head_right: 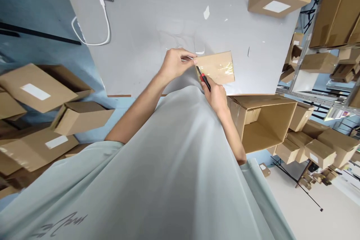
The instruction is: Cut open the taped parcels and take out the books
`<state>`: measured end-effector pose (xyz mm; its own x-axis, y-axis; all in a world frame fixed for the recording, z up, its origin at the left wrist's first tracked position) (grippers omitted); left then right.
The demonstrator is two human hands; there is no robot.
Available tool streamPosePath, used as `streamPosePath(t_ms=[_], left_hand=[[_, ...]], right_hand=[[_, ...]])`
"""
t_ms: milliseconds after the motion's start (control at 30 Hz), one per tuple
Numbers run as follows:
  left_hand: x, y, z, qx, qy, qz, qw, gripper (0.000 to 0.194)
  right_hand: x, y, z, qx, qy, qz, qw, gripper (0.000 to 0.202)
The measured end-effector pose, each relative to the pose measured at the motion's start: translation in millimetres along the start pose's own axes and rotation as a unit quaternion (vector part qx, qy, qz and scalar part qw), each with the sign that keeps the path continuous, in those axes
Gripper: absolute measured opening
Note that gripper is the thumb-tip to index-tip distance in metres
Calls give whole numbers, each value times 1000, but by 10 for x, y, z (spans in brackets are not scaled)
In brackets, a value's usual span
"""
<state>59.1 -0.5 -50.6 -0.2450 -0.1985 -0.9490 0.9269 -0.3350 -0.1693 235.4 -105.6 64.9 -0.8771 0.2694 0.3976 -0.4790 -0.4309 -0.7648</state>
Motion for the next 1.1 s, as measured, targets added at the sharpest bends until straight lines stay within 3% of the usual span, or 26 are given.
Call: streamPosePath(t_ms=[200, 467, 900, 1100], left_hand=[[37, 119, -14, -27, 9, 10, 1000, 19], [83, 232, 20, -85, -11, 28, 996, 14], [82, 263, 131, -102, -42, 2, 994, 16], [75, 256, 114, -140, -38, -25, 989, 19]], right_hand=[[192, -131, 55, 11, 30, 70, 997, 49], [489, -303, 97, 98, 83, 194, 973, 42], [440, -178, 299, 161, 135, 193, 958, 47], [381, -124, 224, 155, 102, 171, 968, 49]])
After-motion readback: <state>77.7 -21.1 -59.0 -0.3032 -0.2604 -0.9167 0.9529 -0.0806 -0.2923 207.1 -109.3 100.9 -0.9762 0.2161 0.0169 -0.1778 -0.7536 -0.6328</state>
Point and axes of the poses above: each hand's wrist, its own z-axis away from the middle knuckle, its own y-axis out of the palm, x = y × z, the point moved 2 cm from there along -z, towards the middle knuckle, and after that the axes turned 3 degrees about z, right-handed, at the moved point
